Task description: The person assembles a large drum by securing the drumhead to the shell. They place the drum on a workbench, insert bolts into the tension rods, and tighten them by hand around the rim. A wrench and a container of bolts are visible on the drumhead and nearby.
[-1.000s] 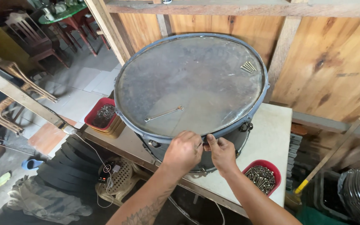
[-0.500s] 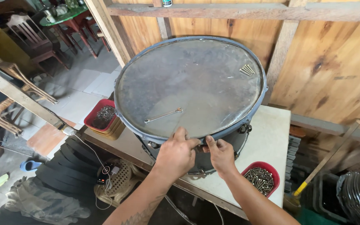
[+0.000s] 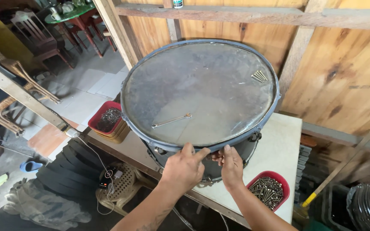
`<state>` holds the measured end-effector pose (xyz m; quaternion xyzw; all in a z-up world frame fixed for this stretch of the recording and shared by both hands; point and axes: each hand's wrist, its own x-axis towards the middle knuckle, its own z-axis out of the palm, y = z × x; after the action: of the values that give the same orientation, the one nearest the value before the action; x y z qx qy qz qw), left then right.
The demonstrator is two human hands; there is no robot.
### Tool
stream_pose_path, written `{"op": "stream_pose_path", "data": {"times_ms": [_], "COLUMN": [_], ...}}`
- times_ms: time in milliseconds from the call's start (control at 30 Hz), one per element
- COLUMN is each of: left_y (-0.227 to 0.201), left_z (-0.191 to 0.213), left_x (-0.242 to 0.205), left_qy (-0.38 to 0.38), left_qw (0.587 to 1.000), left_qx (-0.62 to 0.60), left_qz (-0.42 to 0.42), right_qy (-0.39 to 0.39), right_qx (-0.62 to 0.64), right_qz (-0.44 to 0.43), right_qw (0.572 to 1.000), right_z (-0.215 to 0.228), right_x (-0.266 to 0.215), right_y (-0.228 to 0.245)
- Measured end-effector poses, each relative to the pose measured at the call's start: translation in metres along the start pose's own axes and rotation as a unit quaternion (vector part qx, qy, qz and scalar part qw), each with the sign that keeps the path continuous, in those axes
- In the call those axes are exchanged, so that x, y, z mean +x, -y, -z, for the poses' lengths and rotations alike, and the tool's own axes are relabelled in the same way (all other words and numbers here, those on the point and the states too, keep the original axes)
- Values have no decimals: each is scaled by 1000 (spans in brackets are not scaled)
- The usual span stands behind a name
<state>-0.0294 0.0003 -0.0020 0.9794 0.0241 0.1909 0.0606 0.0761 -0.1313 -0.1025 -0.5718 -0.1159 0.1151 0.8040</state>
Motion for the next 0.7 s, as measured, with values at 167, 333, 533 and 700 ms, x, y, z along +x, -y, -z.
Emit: {"op": "stream_pose_path", "data": {"times_ms": [167,333,533,700], "left_y": [8,22,47,86], "left_z": [1,-1,-20,-45], "left_x": [-8,-24,-43,-64], "left_qy": [-222,-319,-323,-300], "left_qw": [971,946,946,941], "left_qx": [-82,-17,-23,-51], "left_qz": [-39,-43,-15,146], "right_qy": [23,20,41,18], "right_qx": [24,-72,-140,-139], "right_qz": [-42,-5,-12,-60], "right_qw": [999,997,989,988], "right_z": [13,15,20,23], "right_x": [-2,-13,-15,-18], "right_y": [-4,-1,0,-2]}}
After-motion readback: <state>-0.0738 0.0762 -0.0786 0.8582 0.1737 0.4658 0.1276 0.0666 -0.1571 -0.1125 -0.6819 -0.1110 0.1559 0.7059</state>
